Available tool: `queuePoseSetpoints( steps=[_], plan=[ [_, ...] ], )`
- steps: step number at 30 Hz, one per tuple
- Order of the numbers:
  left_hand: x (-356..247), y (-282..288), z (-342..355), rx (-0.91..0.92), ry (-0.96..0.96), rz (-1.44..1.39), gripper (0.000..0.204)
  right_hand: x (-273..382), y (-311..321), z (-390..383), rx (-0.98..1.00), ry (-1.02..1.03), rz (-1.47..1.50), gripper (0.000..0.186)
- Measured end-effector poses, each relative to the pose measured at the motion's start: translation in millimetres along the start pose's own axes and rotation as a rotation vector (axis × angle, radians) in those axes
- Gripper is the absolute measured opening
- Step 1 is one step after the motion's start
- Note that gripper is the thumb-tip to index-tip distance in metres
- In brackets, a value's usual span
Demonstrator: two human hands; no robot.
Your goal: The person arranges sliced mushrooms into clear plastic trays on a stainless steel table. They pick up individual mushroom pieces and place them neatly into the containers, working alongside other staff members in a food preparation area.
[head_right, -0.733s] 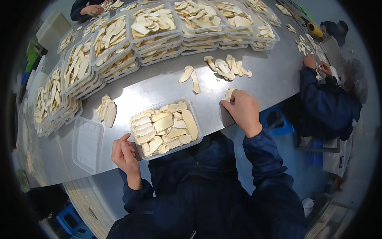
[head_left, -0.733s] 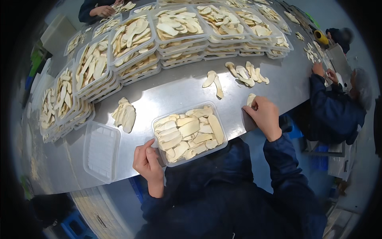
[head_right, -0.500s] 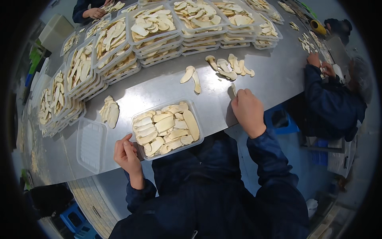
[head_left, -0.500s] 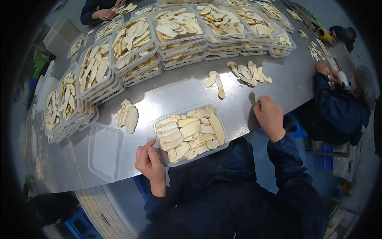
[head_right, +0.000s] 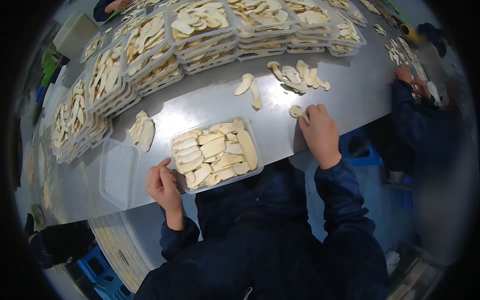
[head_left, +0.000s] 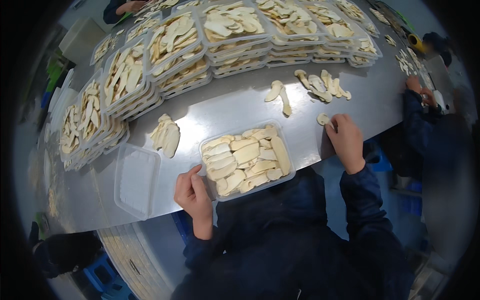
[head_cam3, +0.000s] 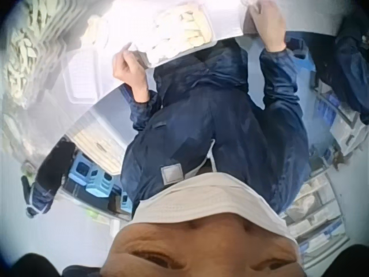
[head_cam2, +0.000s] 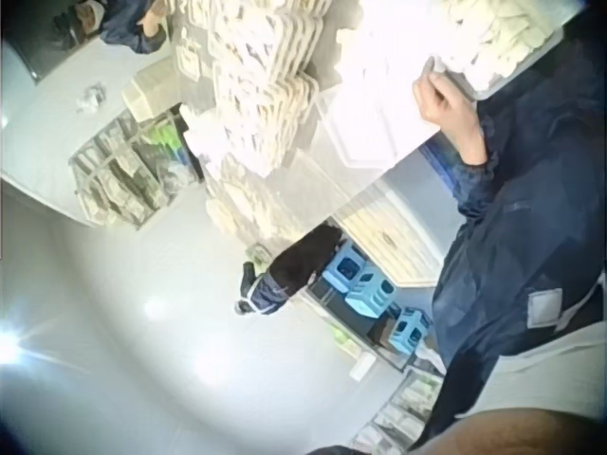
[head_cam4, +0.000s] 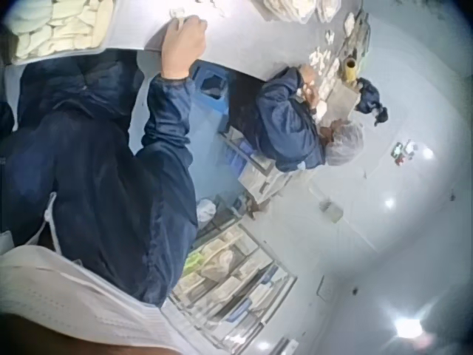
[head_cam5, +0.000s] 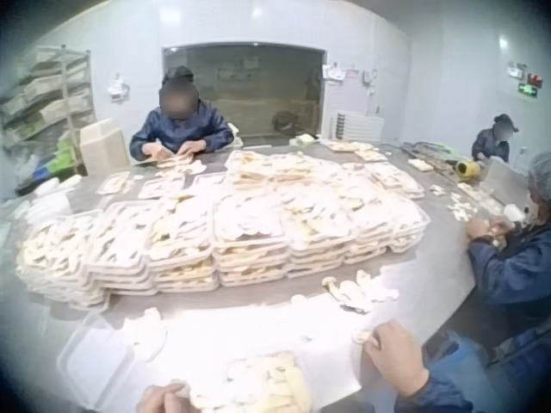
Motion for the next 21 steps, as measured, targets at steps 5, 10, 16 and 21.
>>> queuePoseSetpoints(
  steps=[5,10,16,21],
  plan=[
    [-5,1,4,0.018,0.015,0.015,0.018,-6,-1,-2,-0.037,0.116,-0.022,0.016],
    [-9,0,1,-0.003,0.065,-0.033,0.015,70,22,6,0.113,0.113,0.340,0.014],
    [-11,2,3,-0.027,0.056,-0.051,0.016,172,19,-24,0.249,0.529,0.562,0.022],
    [-8,3,2,-0.013,0.058,-0.053,0.015,195,2,-39,0.258,0.650,0.466,0.027]
  ],
)
Point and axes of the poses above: each hand's wrist, its own z-axis towards the middle knuckle, its own y-axis out of the back of the hand, x = y × z, the point moved 1 cm from there along z, towards the middle knuckle, and after that the axes turned 10 degrees about -x, right-handed, at the moved point
